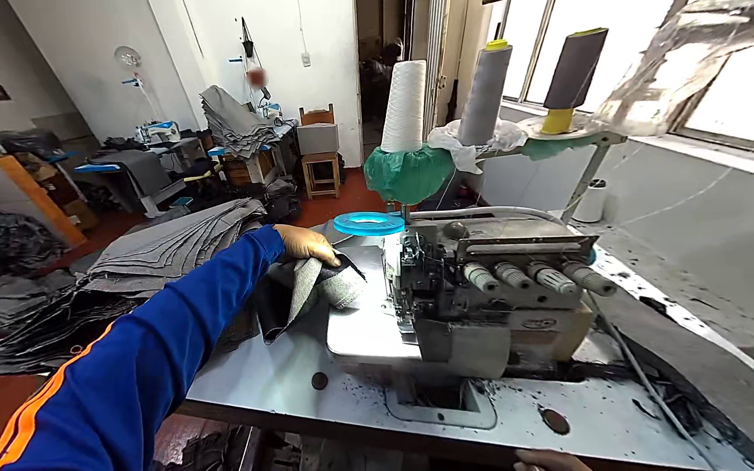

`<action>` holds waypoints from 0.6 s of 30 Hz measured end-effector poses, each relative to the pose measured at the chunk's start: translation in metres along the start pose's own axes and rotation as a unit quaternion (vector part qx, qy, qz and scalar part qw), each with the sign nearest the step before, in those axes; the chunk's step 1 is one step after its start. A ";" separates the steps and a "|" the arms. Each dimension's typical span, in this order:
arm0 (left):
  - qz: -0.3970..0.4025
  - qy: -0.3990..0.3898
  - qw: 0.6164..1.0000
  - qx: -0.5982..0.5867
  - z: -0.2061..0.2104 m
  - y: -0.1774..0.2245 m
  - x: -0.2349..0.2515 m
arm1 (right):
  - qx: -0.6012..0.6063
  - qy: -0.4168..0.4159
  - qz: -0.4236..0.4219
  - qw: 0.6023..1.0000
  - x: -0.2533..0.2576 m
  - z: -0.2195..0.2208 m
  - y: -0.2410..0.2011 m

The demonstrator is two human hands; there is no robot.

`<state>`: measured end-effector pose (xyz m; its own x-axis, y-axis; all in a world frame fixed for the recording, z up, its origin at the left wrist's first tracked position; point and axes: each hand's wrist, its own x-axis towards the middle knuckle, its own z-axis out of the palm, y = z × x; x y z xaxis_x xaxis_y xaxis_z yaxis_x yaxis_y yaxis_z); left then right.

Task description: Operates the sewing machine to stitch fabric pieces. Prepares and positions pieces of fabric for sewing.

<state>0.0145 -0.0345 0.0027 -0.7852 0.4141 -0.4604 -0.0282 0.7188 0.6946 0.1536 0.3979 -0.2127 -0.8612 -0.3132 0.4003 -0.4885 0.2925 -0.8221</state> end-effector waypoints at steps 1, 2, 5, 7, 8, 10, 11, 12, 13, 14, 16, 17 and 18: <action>0.015 -0.009 1.000 0.002 0.000 0.000 -0.002 | -0.015 -0.021 -0.023 0.999 0.008 0.006 -0.007; 0.028 -0.014 0.999 0.013 0.001 0.003 -0.006 | -0.037 -0.036 -0.061 0.997 0.020 0.014 -0.019; 0.036 -0.017 0.997 0.069 0.011 0.025 -0.023 | -0.092 -0.025 -0.211 0.973 0.072 0.058 -0.076; 0.038 -0.010 0.993 0.108 0.020 0.038 -0.033 | -0.121 0.023 -0.254 0.959 0.113 0.098 -0.110; 0.035 -0.004 0.992 0.121 0.026 0.043 -0.039 | -0.139 0.026 -0.236 0.961 0.130 0.115 -0.123; 0.023 0.013 0.992 0.123 0.038 0.050 -0.048 | -0.201 0.023 -0.174 0.964 0.159 0.144 -0.138; 0.015 0.027 0.991 0.127 0.045 0.050 -0.051 | -0.226 0.033 -0.156 0.961 0.167 0.154 -0.139; 0.007 0.049 0.989 0.137 0.052 0.048 -0.054 | -0.237 0.047 -0.150 0.959 0.171 0.161 -0.137; -0.002 0.071 0.986 0.150 0.059 0.047 -0.058 | -0.242 0.053 -0.146 0.958 0.172 0.165 -0.136; -0.006 0.085 0.983 0.164 0.065 0.046 -0.060 | -0.251 0.071 -0.157 0.953 0.170 0.168 -0.132; 0.001 0.095 0.975 0.199 0.073 0.043 -0.063 | -0.272 0.119 -0.192 0.935 0.166 0.172 -0.124; 0.011 0.101 0.972 0.211 0.075 0.040 -0.063 | -0.271 0.135 -0.206 0.930 0.165 0.173 -0.120; 0.029 0.117 0.968 0.221 0.074 0.036 -0.061 | -0.260 0.145 -0.222 0.928 0.164 0.172 -0.115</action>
<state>0.1071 0.0077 0.0151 -0.8973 0.3607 -0.2546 0.2468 0.8879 0.3882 0.0924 0.1572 -0.1217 -0.5234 -0.2728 0.8072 -0.7412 0.6131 -0.2734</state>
